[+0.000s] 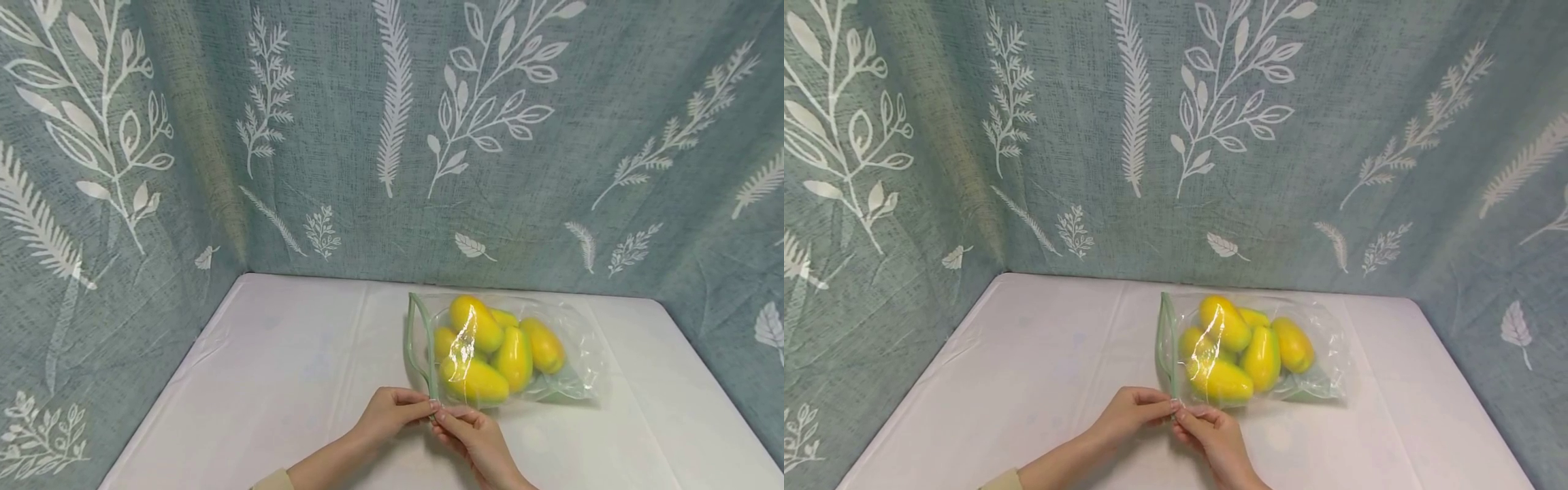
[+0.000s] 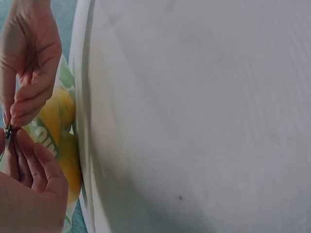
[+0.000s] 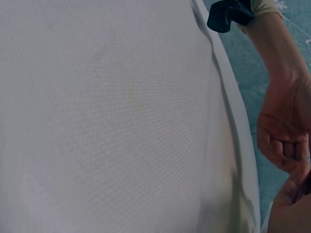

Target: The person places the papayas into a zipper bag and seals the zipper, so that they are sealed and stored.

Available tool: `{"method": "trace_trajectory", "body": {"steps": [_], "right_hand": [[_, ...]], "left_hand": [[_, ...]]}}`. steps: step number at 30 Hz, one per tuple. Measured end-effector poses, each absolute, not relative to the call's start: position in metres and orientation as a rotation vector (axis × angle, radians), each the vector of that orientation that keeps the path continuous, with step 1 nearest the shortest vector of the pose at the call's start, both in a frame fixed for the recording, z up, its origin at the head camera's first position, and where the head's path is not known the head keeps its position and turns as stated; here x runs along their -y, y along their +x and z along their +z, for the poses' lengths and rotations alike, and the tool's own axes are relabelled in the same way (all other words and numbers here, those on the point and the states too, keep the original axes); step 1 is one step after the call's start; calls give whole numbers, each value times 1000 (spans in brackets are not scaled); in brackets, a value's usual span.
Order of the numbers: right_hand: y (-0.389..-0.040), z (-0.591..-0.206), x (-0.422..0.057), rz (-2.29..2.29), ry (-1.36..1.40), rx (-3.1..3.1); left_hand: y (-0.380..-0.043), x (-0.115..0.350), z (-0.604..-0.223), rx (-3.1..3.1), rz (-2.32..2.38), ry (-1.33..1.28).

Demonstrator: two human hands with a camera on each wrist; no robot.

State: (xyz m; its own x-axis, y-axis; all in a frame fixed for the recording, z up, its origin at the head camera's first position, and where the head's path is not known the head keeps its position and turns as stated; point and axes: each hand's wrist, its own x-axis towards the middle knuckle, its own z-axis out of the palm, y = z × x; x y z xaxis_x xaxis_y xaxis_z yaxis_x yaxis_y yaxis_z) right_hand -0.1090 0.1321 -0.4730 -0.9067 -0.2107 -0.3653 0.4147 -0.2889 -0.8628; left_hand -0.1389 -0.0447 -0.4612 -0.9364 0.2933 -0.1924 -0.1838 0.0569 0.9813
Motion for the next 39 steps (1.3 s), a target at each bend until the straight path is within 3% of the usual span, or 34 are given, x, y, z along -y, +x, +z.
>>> {"method": "trace_trajectory", "body": {"steps": [39], "right_hand": [[-98, -476, -124, -2145, 292, -1643]], "left_hand": [[-165, 47, -459, -1795, 2111, -224]]}}
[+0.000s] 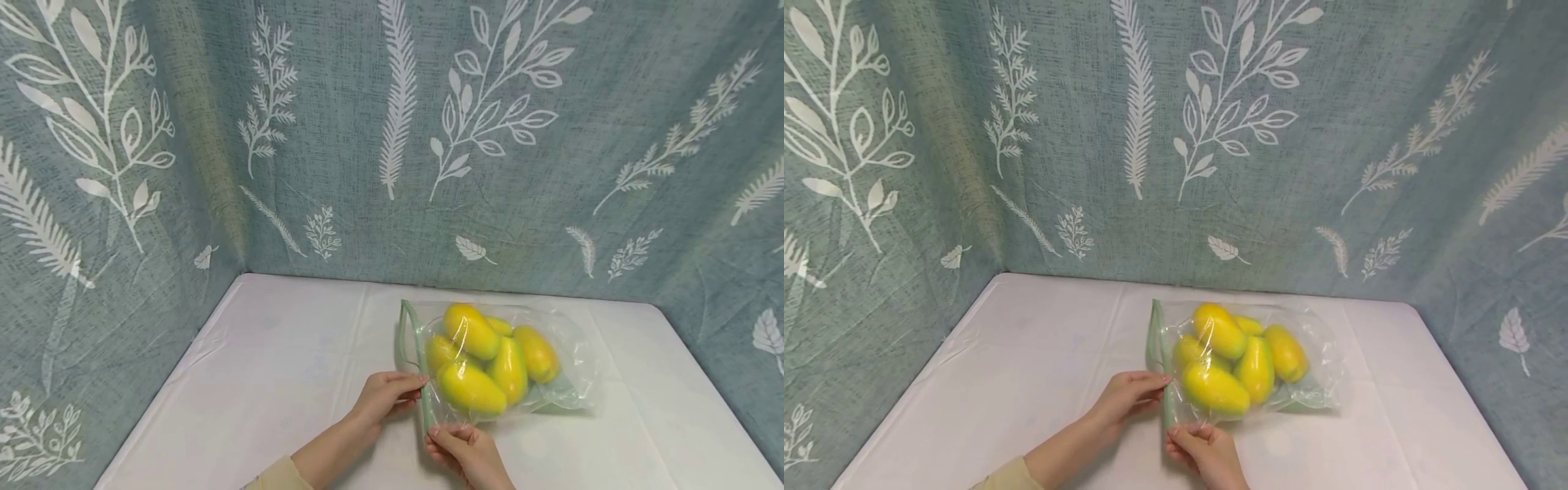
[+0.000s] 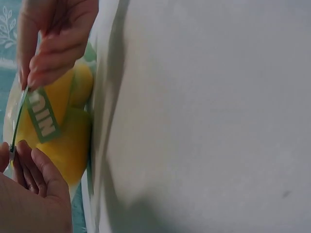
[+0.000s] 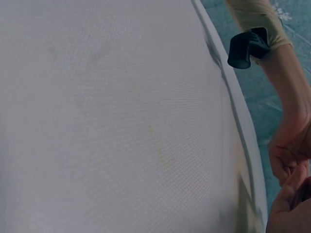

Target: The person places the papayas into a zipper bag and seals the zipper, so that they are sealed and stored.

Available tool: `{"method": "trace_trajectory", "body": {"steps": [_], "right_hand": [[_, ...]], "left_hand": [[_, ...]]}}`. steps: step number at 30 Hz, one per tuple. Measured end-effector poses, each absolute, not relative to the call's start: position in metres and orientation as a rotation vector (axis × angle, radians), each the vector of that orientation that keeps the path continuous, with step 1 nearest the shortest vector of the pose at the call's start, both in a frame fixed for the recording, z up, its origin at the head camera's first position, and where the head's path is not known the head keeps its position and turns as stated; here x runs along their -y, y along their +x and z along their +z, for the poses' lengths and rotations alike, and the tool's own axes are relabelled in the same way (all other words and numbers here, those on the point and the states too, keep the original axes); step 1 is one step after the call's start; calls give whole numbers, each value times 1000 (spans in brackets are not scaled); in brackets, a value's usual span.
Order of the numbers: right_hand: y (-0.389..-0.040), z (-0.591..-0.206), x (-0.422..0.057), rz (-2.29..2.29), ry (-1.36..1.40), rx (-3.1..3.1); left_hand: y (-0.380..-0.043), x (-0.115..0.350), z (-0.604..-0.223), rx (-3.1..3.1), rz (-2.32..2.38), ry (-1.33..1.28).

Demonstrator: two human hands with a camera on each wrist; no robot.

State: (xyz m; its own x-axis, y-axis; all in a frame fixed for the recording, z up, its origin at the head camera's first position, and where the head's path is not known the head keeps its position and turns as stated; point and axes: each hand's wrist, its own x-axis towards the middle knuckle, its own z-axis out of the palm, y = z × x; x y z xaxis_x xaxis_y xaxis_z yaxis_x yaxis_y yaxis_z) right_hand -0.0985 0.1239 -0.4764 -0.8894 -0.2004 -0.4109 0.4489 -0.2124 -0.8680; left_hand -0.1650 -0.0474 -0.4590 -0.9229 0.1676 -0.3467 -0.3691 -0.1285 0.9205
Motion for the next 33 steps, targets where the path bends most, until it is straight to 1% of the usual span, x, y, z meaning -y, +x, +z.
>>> {"method": "trace_trajectory", "body": {"steps": [33], "right_hand": [[-83, -488, -124, -2049, 408, -1717]], "left_hand": [[-214, 53, -466, -1827, 2166, -361]]}}
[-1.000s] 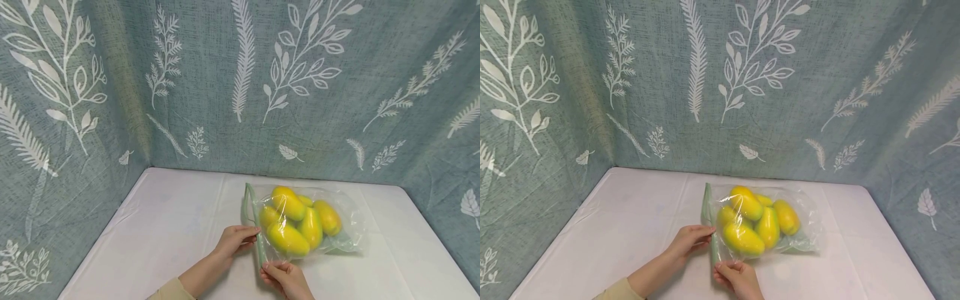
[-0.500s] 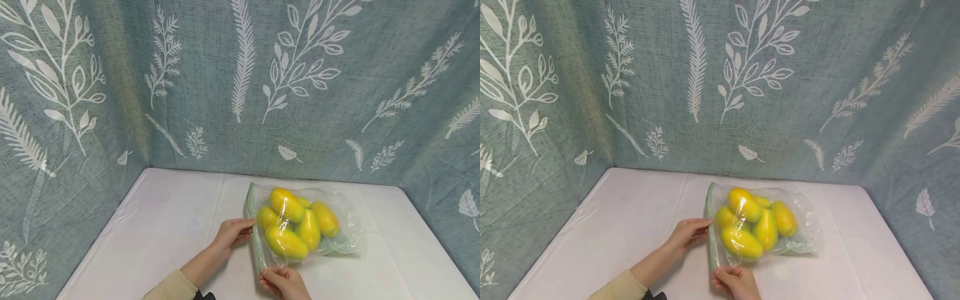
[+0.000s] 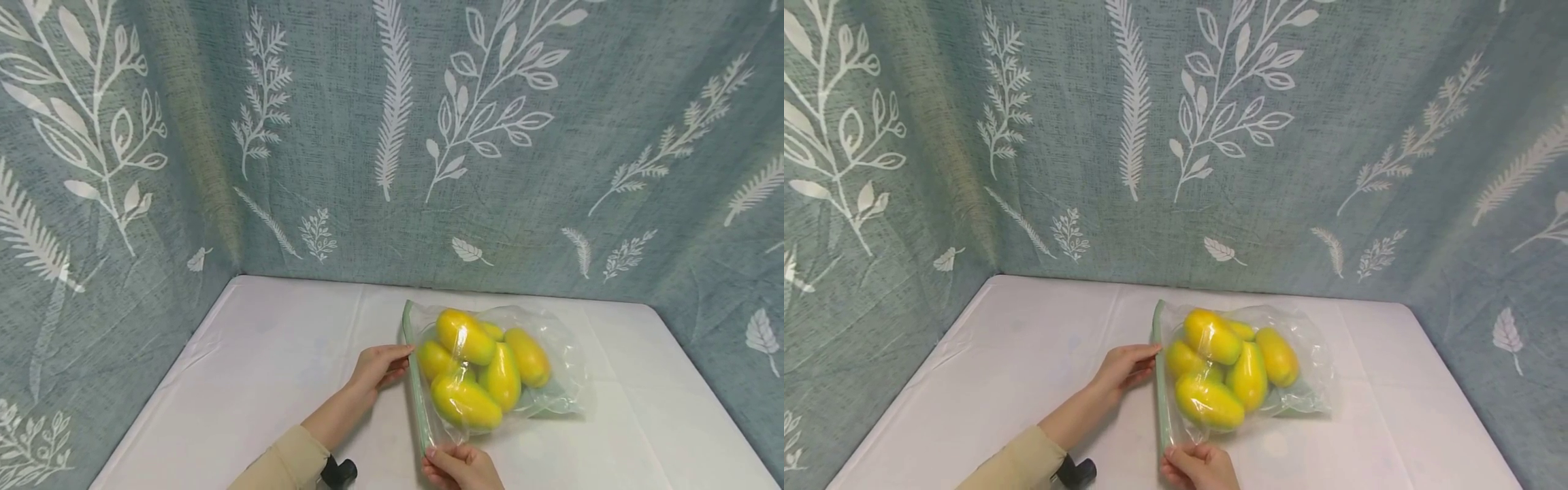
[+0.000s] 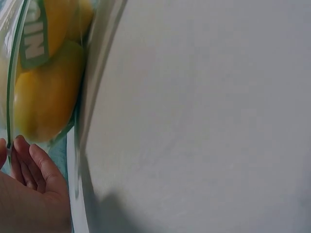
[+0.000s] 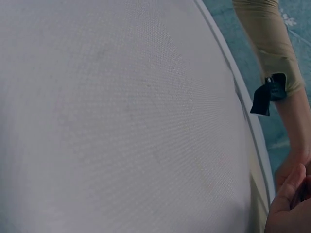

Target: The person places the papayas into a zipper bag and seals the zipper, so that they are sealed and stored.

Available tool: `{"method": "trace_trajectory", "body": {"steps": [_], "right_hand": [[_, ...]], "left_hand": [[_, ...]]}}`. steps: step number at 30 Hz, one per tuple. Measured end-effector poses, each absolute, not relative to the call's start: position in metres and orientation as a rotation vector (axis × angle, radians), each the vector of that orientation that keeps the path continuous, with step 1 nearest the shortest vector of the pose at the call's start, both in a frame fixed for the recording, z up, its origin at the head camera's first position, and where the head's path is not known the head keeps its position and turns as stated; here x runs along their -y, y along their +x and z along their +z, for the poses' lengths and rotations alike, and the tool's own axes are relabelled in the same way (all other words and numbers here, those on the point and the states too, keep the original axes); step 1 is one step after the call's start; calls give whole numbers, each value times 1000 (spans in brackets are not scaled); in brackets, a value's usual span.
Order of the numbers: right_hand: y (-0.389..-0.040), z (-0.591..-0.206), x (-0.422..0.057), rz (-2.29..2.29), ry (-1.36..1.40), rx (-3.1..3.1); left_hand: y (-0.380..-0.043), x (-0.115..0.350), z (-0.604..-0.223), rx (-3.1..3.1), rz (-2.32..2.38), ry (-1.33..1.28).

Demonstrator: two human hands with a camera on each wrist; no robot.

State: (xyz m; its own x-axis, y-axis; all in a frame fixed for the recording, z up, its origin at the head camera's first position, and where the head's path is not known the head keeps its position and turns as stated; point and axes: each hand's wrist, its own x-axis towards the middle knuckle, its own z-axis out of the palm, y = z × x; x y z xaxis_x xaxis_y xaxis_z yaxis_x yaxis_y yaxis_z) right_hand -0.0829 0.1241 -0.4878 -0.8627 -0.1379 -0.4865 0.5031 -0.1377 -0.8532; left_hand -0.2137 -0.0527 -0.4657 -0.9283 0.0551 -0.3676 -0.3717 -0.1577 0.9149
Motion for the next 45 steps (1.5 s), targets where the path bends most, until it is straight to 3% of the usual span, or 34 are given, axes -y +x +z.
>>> {"method": "trace_trajectory", "body": {"steps": [45], "right_hand": [[-72, -499, -121, -1908, 553, -1693]], "left_hand": [[-279, 51, -475, -2142, 2205, -293]]}}
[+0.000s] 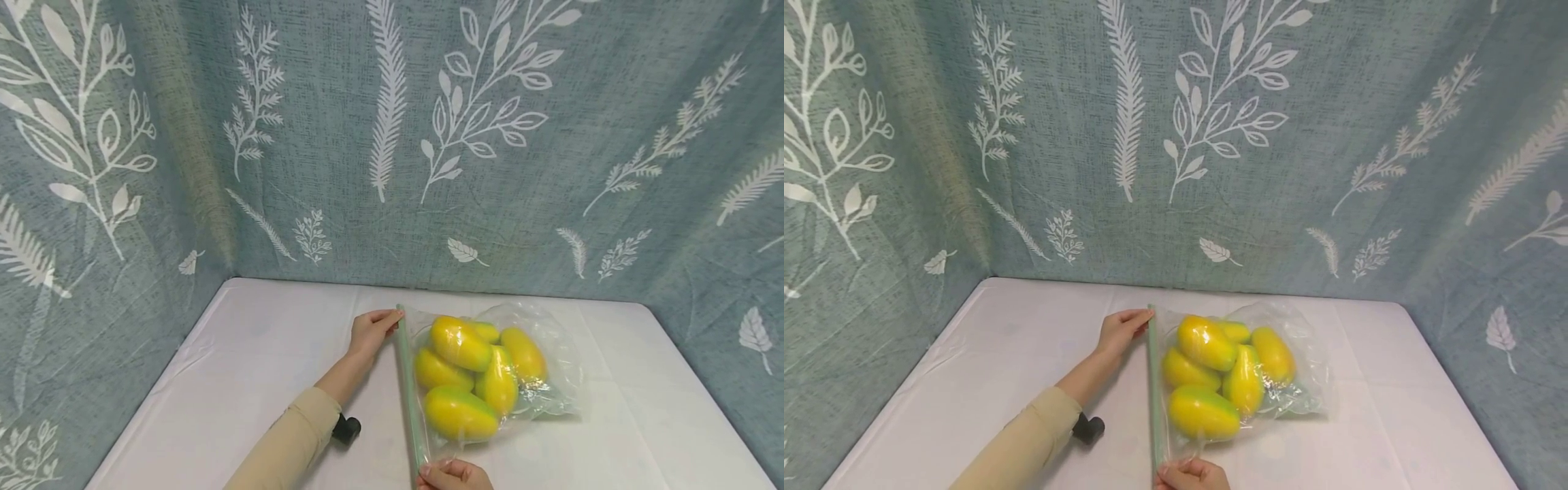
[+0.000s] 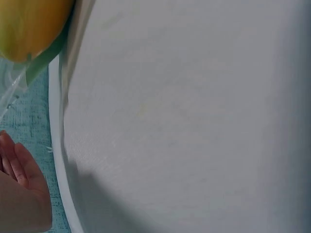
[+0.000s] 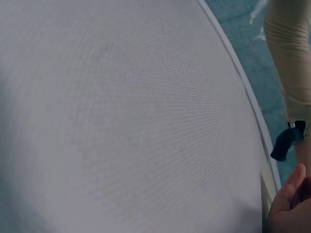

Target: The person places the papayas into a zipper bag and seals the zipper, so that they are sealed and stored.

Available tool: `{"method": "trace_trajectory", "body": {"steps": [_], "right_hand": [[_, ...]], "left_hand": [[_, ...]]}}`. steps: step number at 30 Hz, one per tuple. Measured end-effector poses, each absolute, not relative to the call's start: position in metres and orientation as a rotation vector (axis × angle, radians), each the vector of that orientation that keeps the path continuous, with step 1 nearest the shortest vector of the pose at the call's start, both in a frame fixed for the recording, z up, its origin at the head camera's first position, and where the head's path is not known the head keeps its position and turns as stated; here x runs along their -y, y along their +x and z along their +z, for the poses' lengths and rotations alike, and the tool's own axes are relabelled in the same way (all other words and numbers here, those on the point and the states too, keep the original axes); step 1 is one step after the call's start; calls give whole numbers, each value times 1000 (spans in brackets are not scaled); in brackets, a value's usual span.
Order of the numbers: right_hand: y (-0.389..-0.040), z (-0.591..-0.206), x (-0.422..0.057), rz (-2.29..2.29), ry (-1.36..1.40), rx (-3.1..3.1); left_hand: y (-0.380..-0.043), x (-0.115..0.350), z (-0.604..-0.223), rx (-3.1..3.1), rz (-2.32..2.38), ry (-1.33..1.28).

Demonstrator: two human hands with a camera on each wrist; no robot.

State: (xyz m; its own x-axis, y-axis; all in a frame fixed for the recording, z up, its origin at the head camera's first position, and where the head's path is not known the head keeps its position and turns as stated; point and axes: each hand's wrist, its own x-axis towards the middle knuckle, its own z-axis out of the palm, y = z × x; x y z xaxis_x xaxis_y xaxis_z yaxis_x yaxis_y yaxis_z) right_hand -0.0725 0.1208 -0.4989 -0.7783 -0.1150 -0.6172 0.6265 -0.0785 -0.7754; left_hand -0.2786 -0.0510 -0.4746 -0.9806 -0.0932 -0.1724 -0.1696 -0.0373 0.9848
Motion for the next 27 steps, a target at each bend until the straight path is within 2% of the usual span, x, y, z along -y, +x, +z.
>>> {"method": "trace_trajectory", "body": {"steps": [19, 23, 27], "right_hand": [[-84, -496, -111, -1935, 474, -1712], [-91, -492, -107, -1873, 250, -1686], [-97, -482, -119, -1662, -207, -1631]], "left_hand": [[-287, 52, -466, -2146, 2205, -316], [-280, 53, -463, -2276, 2059, -169], [-265, 57, -458, -2526, 1820, 90]]}}
